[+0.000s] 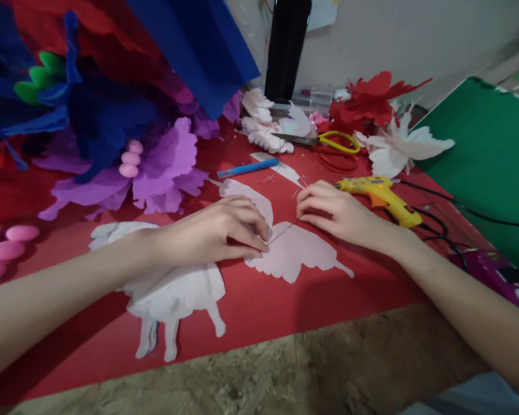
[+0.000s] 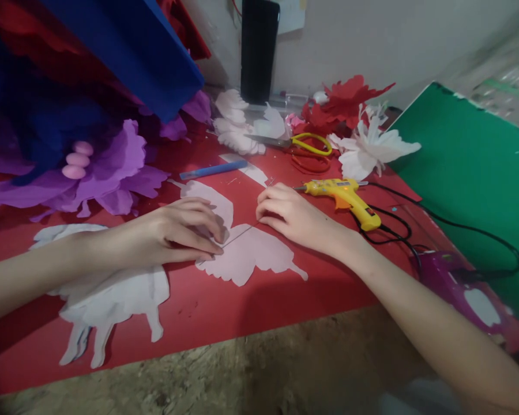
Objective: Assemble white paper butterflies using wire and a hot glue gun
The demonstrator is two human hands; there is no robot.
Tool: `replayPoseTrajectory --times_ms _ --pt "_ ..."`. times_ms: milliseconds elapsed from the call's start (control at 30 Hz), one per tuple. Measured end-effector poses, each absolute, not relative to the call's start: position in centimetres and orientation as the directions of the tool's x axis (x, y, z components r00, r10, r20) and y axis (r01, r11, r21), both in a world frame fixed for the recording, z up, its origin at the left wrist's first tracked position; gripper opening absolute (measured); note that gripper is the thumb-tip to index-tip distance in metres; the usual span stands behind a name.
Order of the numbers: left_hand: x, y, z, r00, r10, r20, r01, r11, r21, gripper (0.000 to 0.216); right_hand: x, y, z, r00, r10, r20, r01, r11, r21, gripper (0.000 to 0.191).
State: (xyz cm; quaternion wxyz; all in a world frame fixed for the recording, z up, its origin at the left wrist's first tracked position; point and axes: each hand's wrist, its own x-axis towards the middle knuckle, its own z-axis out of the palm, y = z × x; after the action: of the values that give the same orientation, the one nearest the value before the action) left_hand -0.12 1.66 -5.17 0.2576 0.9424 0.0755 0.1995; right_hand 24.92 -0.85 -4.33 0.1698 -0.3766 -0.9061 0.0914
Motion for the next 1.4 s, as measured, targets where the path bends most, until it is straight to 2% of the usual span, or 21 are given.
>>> replayPoseTrajectory --times_ms 233,500,600,733,867,967,1100,1267,1400 --pt "-0.2 1.8 -5.4 0.902 0.263 0.342 0.037 -0.838 0.545 0.016 25.3 -0.6 -4.1 -0.679 0.714 0.171 0.632 0.687 -0.358 0.020" --pt "-0.2 1.5 -5.1 0.898 0.284 0.335 0.066 -0.842 0.535 0.017 25.2 -0.8 -4.0 -0.673 0.715 0.188 0.628 0.687 -0.365 0.020" --pt "-0.1 1.1 -4.8 0.870 0.340 0.357 0.141 -0.865 0.481 0.020 25.2 -0.8 -4.0 -0.675 0.712 0.193 0.626 0.691 -0.360 0.020" --pt "0.1 0.9 -4.8 0.805 0.483 0.345 0.319 -0.843 0.434 0.015 25.2 -0.8 -3.9 -0.673 0.712 0.200 0.625 0.693 -0.359 0.020" --pt "0.2 1.0 -5.0 0.797 0.546 0.260 0.383 -0.788 0.482 0.017 25.3 -1.3 -3.0 -0.698 0.690 0.194 0.595 0.709 -0.379 0.021" --pt "0.2 1.1 -5.2 0.786 0.565 0.249 0.388 -0.765 0.514 0.019 25.2 -2.1 -2.1 -0.736 0.665 0.127 0.568 0.708 -0.420 0.020" --pt "0.1 1.2 -5.2 0.766 0.586 0.263 0.400 -0.756 0.519 0.022 24.8 -2.9 -1.8 -0.757 0.649 0.073 0.586 0.725 -0.362 0.024" --pt "0.0 1.2 -4.4 0.730 0.630 0.264 0.418 -0.718 0.556 0.023 24.3 -2.9 -2.4 -0.724 0.676 0.140 0.624 0.727 -0.286 0.026" --pt "1.0 0.6 -3.3 0.711 0.680 0.178 0.430 -0.621 0.656 0.028 23.8 -2.7 -2.4 -0.695 0.683 0.224 0.633 0.729 -0.261 0.027"
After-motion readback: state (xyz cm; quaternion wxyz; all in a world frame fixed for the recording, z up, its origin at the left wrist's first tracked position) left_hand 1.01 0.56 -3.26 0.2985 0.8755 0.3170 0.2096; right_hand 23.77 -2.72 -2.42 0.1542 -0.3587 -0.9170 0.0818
